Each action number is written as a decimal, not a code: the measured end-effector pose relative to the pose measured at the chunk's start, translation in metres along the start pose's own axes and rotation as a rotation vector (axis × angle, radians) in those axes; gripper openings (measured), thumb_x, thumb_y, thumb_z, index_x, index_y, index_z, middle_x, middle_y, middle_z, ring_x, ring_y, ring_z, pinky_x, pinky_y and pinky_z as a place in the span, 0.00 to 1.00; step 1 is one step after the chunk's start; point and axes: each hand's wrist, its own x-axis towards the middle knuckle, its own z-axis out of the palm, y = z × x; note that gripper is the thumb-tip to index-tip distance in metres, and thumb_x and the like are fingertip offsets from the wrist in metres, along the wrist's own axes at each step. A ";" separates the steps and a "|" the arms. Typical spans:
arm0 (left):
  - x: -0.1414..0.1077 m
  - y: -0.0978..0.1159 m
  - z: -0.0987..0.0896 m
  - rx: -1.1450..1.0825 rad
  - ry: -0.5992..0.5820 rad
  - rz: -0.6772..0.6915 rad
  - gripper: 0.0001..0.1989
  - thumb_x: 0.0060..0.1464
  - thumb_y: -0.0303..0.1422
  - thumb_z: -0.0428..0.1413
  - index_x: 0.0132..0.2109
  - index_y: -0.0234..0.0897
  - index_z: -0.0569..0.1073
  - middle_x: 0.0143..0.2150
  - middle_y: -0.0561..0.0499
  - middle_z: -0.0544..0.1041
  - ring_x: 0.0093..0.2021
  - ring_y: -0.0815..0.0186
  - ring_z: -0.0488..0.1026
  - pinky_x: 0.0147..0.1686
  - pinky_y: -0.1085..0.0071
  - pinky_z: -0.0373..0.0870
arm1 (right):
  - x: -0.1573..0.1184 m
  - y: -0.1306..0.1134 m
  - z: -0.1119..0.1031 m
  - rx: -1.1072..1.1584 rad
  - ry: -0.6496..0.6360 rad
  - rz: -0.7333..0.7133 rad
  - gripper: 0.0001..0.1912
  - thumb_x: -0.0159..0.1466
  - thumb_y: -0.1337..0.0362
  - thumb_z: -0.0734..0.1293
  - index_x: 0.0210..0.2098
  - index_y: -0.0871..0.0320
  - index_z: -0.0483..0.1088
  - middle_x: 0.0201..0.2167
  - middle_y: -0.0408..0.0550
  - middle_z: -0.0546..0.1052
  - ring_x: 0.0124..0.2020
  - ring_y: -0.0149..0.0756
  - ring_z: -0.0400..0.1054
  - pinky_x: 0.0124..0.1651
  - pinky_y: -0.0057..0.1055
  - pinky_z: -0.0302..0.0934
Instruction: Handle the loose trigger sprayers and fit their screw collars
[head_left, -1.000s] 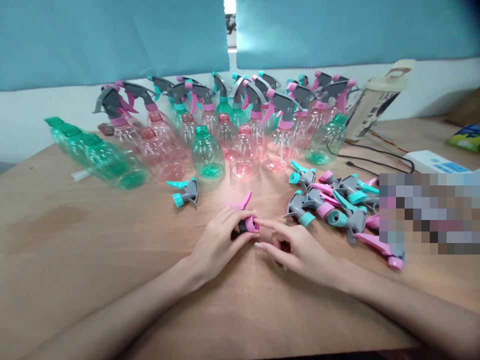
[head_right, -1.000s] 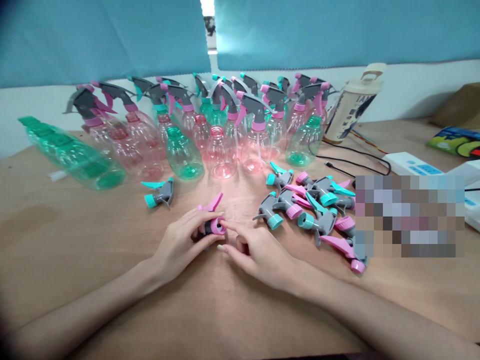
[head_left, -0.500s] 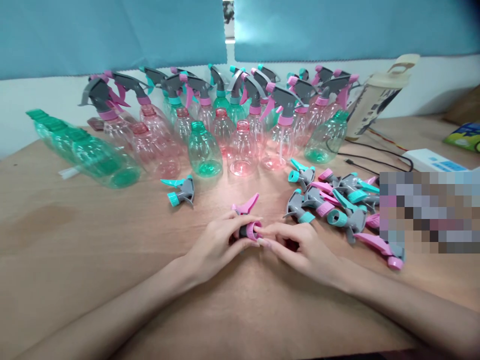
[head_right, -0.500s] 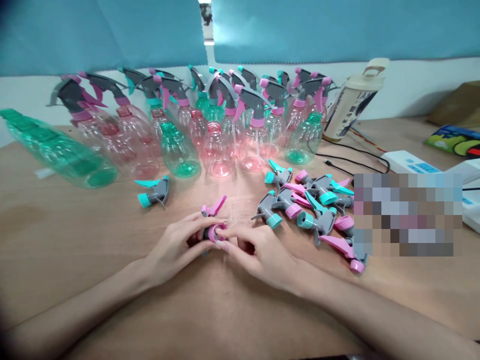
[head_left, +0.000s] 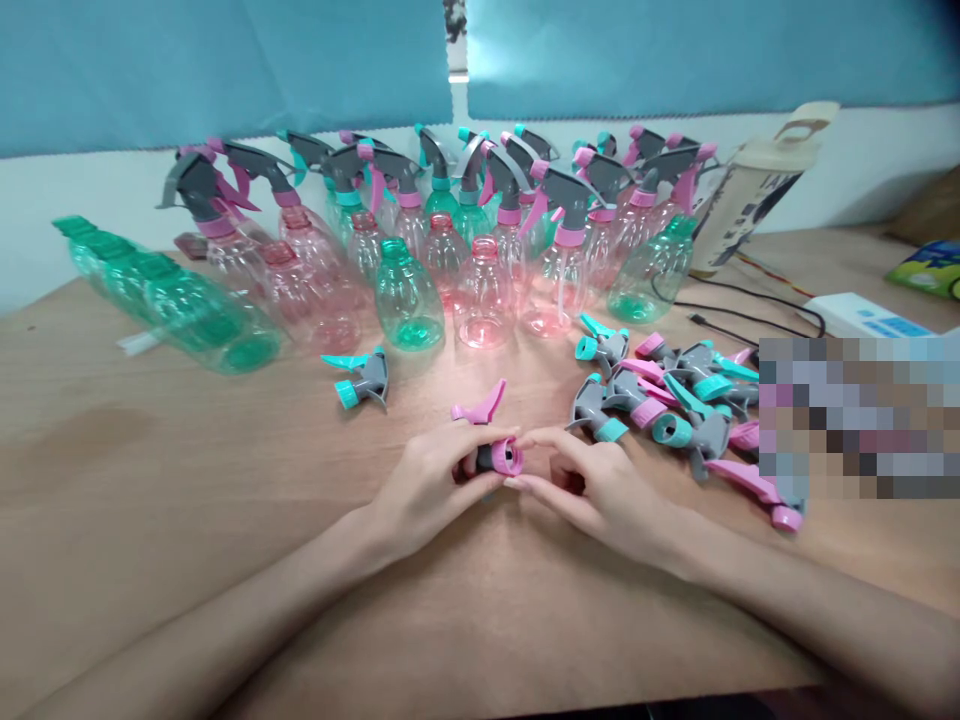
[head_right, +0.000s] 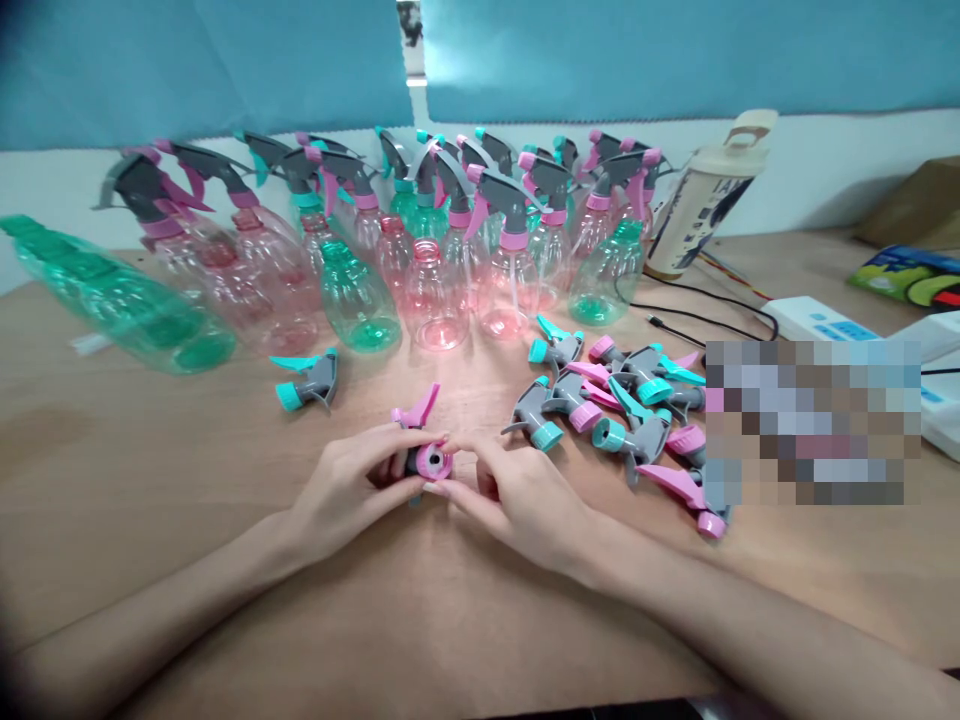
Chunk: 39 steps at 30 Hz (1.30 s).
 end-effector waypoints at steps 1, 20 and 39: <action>0.000 0.000 0.000 0.008 0.010 -0.012 0.12 0.57 0.33 0.56 0.48 0.35 0.72 0.26 0.56 0.71 0.23 0.74 0.63 0.25 0.78 0.61 | -0.001 -0.001 0.001 0.036 -0.002 0.009 0.18 0.64 0.59 0.64 0.50 0.60 0.66 0.17 0.35 0.63 0.18 0.25 0.57 0.26 0.24 0.52; -0.002 -0.001 0.000 -0.101 -0.062 -0.057 0.15 0.56 0.31 0.57 0.51 0.37 0.70 0.29 0.56 0.75 0.21 0.76 0.62 0.23 0.80 0.60 | 0.002 -0.012 -0.006 0.295 -0.074 0.104 0.14 0.64 0.61 0.64 0.48 0.54 0.68 0.17 0.33 0.58 0.18 0.23 0.52 0.22 0.22 0.48; -0.003 -0.005 0.001 -0.098 -0.139 -0.025 0.17 0.56 0.28 0.56 0.54 0.38 0.69 0.30 0.55 0.76 0.25 0.73 0.69 0.31 0.77 0.66 | 0.000 -0.003 -0.004 0.100 -0.100 -0.084 0.11 0.63 0.63 0.64 0.46 0.57 0.64 0.20 0.34 0.61 0.20 0.25 0.55 0.24 0.23 0.51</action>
